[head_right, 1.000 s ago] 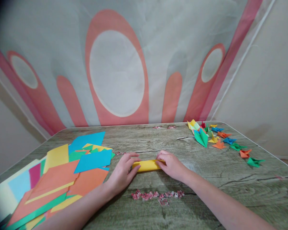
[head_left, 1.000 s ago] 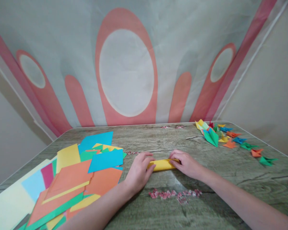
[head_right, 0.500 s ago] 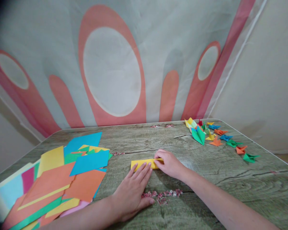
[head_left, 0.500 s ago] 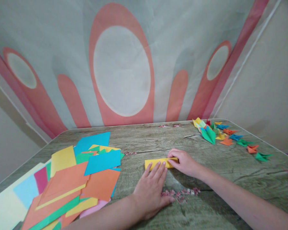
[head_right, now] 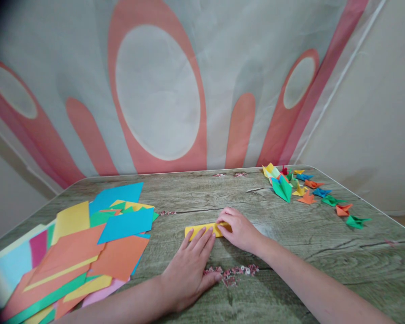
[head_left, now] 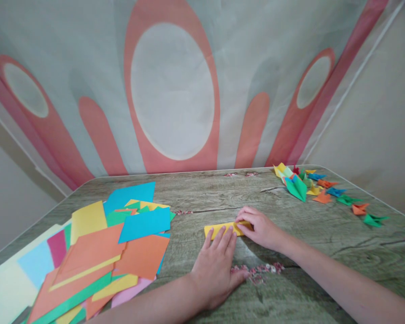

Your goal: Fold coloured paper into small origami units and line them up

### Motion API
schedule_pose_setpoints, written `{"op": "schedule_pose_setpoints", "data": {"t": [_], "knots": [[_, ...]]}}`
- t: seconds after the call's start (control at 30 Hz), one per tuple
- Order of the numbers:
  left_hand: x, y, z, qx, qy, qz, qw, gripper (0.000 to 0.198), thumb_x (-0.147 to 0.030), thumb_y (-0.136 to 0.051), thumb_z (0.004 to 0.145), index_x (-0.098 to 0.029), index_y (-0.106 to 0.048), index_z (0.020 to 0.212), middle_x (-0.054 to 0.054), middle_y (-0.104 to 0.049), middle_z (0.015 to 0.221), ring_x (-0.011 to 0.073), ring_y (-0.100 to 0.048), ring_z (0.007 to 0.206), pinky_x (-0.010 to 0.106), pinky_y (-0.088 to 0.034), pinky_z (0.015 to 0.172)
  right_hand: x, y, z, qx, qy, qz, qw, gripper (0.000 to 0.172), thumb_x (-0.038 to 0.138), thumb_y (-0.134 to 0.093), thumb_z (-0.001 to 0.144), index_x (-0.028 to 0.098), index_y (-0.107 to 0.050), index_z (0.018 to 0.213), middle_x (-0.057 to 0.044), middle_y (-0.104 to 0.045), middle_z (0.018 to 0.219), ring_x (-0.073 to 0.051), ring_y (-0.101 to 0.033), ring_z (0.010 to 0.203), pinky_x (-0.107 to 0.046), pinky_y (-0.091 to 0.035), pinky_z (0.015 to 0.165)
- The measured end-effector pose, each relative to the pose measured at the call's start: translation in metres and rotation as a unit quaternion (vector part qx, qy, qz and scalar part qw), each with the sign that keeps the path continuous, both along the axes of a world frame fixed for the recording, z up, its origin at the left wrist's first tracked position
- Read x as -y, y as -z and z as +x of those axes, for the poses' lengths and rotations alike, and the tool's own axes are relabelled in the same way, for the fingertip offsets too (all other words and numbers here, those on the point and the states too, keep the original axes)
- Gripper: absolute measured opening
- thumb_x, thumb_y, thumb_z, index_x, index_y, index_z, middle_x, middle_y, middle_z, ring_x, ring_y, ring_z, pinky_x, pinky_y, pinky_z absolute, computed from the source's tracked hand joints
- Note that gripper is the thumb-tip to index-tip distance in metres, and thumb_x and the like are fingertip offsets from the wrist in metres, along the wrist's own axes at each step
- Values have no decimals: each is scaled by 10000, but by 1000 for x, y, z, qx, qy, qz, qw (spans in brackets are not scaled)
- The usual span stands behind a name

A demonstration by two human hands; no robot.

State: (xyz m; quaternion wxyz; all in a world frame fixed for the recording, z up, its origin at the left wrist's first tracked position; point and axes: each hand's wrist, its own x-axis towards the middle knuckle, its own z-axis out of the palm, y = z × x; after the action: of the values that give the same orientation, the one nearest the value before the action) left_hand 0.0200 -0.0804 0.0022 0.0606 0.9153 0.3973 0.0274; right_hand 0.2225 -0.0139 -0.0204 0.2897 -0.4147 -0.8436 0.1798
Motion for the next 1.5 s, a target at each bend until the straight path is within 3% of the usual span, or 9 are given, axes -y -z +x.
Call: {"op": "schedule_pose_setpoints", "data": {"t": [0.7,1.13,1.5], "knots": [[4,2,5,-13,-28,23,999,644,-546,-168,889,-135,-292,1369,108,-288,1429,276,-208,1326,469,-197,1070,-7,3,4,16,24,-39,999,113,299,-575,796,191,-600,813,-26,-548,791,-160,-508,763,-289,-403,697],[4,4,4,-3,-29,24,999,643,-551,-170,886,-142,-302,1365,104,-279,1434,276,-198,1329,474,-199,1068,-15,-7,22,10,-2,-107,994,194,340,-661,713,186,-639,829,-24,-570,824,-132,-527,702,-254,-430,642],[4,4,5,1,-34,22,999,636,-546,-187,887,-144,-302,1367,107,-286,1430,277,-207,1327,474,-212,1062,-20,-8,27,7,-19,-129,991,191,367,-637,737,187,-667,794,-28,-580,799,-137,-531,702,-253,-428,630]]}}
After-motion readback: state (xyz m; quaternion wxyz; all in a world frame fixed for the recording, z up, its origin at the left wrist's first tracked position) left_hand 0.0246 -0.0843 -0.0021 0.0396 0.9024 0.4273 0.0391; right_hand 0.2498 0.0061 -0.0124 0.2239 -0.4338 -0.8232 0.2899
